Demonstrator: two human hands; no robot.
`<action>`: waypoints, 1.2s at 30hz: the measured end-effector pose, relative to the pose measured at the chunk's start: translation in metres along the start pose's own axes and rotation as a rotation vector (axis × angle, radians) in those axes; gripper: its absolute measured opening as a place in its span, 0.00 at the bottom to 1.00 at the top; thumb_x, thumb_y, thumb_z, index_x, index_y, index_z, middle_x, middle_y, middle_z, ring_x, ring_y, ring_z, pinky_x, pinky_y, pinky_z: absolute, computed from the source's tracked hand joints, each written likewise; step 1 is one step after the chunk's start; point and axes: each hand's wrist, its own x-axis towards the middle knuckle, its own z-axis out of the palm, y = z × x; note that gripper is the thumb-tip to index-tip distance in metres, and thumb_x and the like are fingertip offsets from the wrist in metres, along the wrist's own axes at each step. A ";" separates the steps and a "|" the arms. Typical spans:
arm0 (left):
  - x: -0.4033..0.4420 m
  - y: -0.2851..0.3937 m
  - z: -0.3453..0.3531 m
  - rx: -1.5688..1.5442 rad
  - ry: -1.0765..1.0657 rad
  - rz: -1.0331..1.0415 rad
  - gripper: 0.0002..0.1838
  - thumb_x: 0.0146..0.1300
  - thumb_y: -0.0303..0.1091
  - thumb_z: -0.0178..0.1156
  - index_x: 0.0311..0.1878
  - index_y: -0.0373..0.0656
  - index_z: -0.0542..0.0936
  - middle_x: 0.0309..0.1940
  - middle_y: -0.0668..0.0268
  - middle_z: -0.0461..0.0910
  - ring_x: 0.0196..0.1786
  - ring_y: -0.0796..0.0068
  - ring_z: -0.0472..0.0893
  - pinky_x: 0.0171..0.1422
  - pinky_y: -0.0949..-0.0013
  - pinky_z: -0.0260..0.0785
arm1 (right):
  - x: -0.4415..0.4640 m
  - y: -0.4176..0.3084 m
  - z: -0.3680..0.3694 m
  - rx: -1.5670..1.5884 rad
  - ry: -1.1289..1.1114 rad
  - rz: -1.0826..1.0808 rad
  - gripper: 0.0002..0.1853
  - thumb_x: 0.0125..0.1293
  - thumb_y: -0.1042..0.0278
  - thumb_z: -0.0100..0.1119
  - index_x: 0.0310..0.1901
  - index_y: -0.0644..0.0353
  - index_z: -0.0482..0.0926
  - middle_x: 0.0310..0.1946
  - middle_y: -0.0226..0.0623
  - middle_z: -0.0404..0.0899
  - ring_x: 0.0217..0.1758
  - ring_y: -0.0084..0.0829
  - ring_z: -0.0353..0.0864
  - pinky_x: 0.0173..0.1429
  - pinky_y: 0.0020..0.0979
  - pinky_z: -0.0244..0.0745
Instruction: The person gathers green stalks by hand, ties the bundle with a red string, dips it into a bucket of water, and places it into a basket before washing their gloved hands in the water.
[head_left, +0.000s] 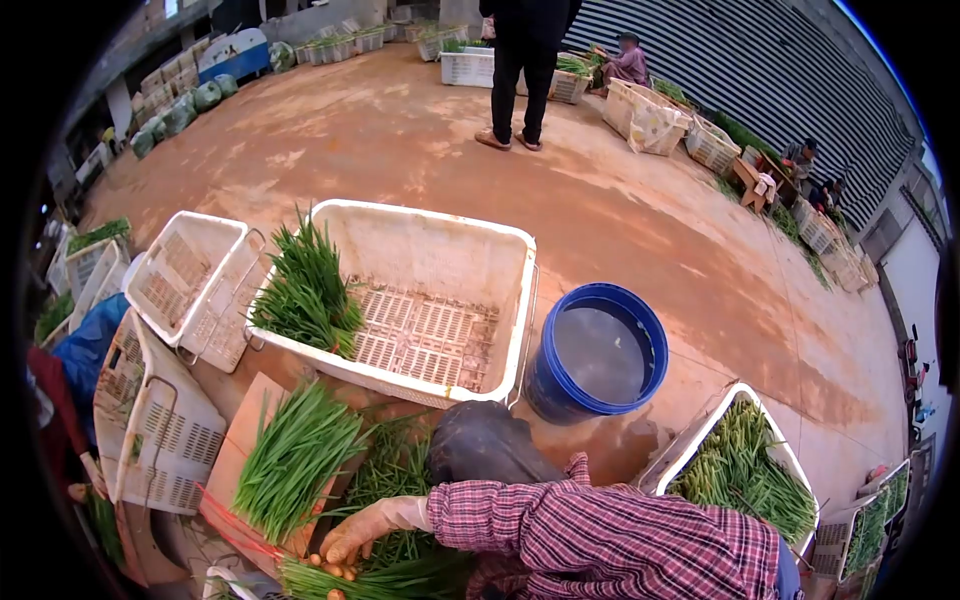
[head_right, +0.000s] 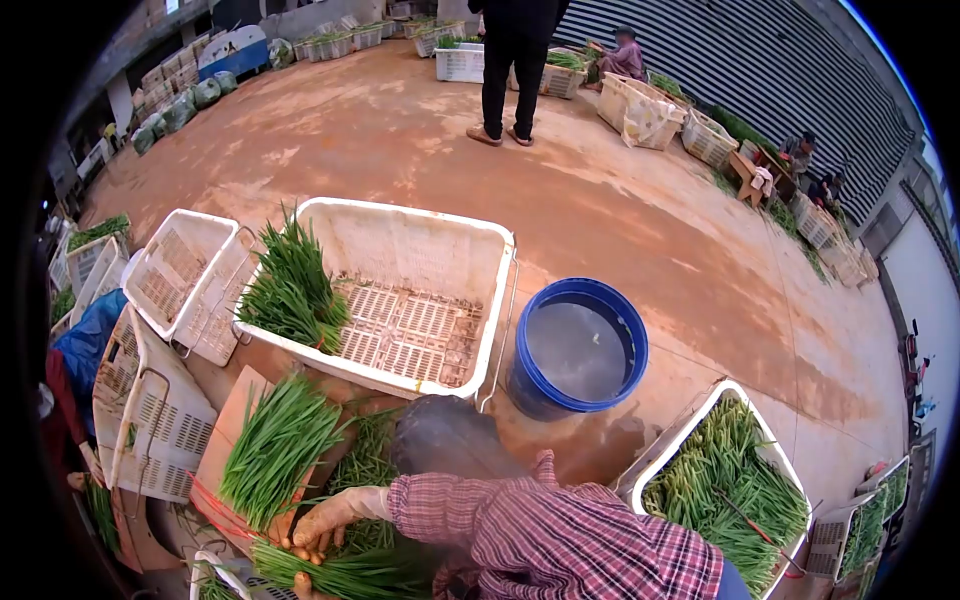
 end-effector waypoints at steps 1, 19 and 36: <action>-0.003 -0.004 0.001 0.012 -0.009 -0.026 0.42 0.57 0.37 0.71 0.74 0.37 0.67 0.60 0.57 0.78 0.57 0.65 0.79 0.65 0.61 0.71 | 0.004 -0.006 0.013 0.149 -0.011 -0.103 0.34 0.69 0.28 0.56 0.49 0.58 0.81 0.30 0.35 0.81 0.34 0.32 0.82 0.41 0.36 0.79; -0.023 -0.046 0.018 0.105 -0.118 -0.304 0.36 0.60 0.26 0.69 0.72 0.37 0.70 0.56 0.59 0.80 0.49 0.68 0.81 0.54 0.65 0.76 | 0.003 -0.065 0.017 0.351 0.606 -0.426 0.18 0.78 0.45 0.50 0.45 0.51 0.78 0.18 0.18 0.58 0.18 0.16 0.54 0.21 0.24 0.50; -0.004 -0.029 -0.015 0.033 0.194 0.015 0.31 0.69 0.39 0.63 0.72 0.39 0.70 0.63 0.55 0.76 0.62 0.61 0.76 0.69 0.53 0.70 | -0.067 -0.097 0.015 -1.283 0.457 0.463 0.36 0.66 0.50 0.64 0.73 0.53 0.69 0.54 0.46 0.84 0.57 0.43 0.85 0.54 0.45 0.80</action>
